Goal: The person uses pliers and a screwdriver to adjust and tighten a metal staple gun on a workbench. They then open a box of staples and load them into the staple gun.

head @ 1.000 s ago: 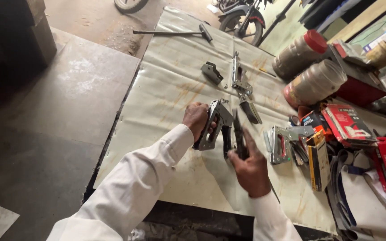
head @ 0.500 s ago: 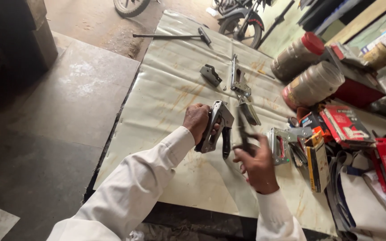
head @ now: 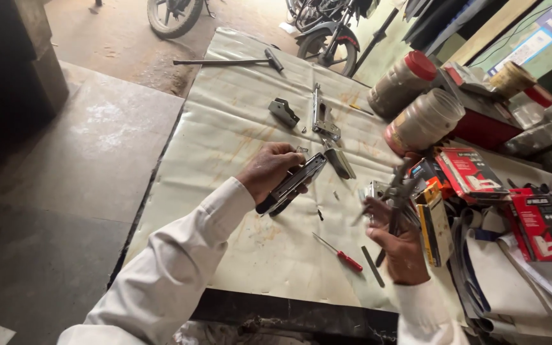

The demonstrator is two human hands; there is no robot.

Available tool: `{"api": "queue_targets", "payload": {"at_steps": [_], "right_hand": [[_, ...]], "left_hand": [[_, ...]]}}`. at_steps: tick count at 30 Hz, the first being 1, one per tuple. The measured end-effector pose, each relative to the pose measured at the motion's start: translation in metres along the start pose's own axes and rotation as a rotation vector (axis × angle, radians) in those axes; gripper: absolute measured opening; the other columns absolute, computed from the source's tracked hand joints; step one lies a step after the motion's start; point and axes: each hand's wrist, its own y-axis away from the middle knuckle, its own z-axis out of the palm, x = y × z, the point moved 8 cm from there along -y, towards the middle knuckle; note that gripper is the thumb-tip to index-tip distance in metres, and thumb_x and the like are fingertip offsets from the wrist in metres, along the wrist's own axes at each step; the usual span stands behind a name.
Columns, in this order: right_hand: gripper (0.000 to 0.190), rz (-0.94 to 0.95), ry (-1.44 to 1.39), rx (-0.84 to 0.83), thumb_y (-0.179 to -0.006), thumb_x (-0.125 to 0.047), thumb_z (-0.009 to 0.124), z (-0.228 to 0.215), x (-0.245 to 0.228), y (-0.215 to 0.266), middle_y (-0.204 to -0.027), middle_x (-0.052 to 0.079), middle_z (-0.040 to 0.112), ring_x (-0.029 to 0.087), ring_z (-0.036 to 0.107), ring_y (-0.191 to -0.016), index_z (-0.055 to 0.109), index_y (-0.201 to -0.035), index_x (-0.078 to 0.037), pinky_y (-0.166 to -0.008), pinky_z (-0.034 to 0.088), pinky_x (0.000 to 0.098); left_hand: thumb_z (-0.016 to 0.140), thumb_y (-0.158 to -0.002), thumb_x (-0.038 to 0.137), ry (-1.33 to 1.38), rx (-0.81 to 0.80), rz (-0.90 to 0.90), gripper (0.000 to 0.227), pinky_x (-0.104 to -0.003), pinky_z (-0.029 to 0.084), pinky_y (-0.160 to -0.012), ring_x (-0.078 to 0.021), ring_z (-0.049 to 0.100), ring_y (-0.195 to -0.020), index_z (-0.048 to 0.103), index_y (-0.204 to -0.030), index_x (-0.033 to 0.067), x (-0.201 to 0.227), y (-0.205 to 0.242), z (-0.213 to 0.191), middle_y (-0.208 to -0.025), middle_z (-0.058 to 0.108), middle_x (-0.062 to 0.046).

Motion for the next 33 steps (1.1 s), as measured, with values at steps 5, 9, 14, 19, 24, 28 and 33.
{"api": "queue_targets", "payload": {"at_steps": [5, 9, 14, 19, 24, 28, 33], "right_hand": [[0.059, -0.512, 0.978, 0.011, -0.077, 0.005, 0.063, -0.006, -0.051, -0.022, -0.152, 0.029, 0.04, 0.048, 0.034, -0.141, 0.066, -0.135, -0.009, -0.112, 0.034, 0.0583], [0.055, -0.814, 1.437, -0.108, -0.077, -0.007, 0.066, 0.02, -0.072, -0.021, -0.167, 0.025, 0.018, 0.039, 0.012, -0.157, 0.064, -0.132, -0.01, -0.12, 0.019, 0.0616], [0.045, -0.883, 1.693, -0.08, -0.088, -0.011, 0.065, 0.026, -0.107, -0.009, -0.173, 0.023, 0.01, 0.037, 0.005, -0.162, 0.065, -0.133, -0.012, -0.123, 0.014, 0.0695], [0.044, -0.995, 1.852, -0.101, -0.096, -0.014, 0.062, 0.042, -0.133, 0.009, -0.174, 0.022, 0.009, 0.038, 0.006, -0.163, 0.067, -0.14, -0.011, -0.122, 0.013, 0.0752], [0.037, -0.994, 1.989, -0.183, -0.096, -0.018, 0.062, 0.049, -0.134, 0.018, -0.174, 0.022, 0.009, 0.038, 0.006, -0.163, 0.069, -0.132, -0.012, -0.12, 0.012, 0.0791], [0.04, -1.053, 2.037, -0.146, -0.101, -0.021, 0.062, 0.057, -0.137, 0.031, -0.175, 0.02, 0.012, 0.036, 0.005, -0.164, 0.068, -0.141, -0.012, -0.121, 0.013, 0.0787], [0.04, -1.075, 2.121, -0.013, -0.105, -0.022, 0.061, 0.063, -0.136, 0.047, -0.171, 0.019, 0.022, 0.037, 0.007, -0.162, 0.064, -0.144, -0.011, -0.12, 0.015, 0.0793]], "left_hand": [[0.062, -0.096, 0.016, 0.012, -0.06, -0.067, 0.017, -0.035, 0.057, -0.049, -0.0256, 0.073, -0.06, 0.062, -0.097, -0.0013, -0.007, 0.003, 0.005, -0.082, 0.073, -0.018], [0.063, -0.095, 0.019, -0.021, -0.099, -0.115, 0.017, -0.034, 0.055, -0.047, -0.024, 0.073, -0.06, 0.062, -0.097, 0.0015, -0.004, 0.013, 0.016, -0.08, 0.074, -0.018], [0.061, -0.094, 0.019, -0.087, -0.14, -0.16, 0.019, -0.034, 0.056, -0.047, -0.0238, 0.074, -0.062, 0.063, -0.097, 0.0004, -0.006, 0.021, 0.032, -0.082, 0.076, -0.017], [0.06, -0.094, 0.017, -0.172, -0.156, -0.178, 0.021, -0.034, 0.059, -0.048, -0.0236, 0.078, -0.065, 0.065, -0.097, -0.0028, -0.01, 0.027, 0.044, -0.082, 0.075, -0.015], [0.061, -0.092, 0.014, -0.288, -0.147, -0.186, 0.022, -0.035, 0.057, -0.045, -0.024, 0.075, -0.062, 0.066, -0.091, -0.0068, -0.009, 0.031, 0.046, -0.078, 0.075, -0.018], [0.059, -0.089, 0.01, -0.278, -0.154, -0.179, 0.019, -0.035, 0.057, -0.045, -0.0254, 0.077, -0.061, 0.066, -0.088, -0.0083, -0.014, 0.03, 0.05, -0.076, 0.074, -0.019], [0.058, -0.087, 0.009, -0.444, -0.063, -0.109, 0.021, -0.035, 0.056, -0.045, -0.0252, 0.077, -0.061, 0.066, -0.084, -0.0099, -0.005, 0.035, 0.049, -0.072, 0.073, -0.018]]}}
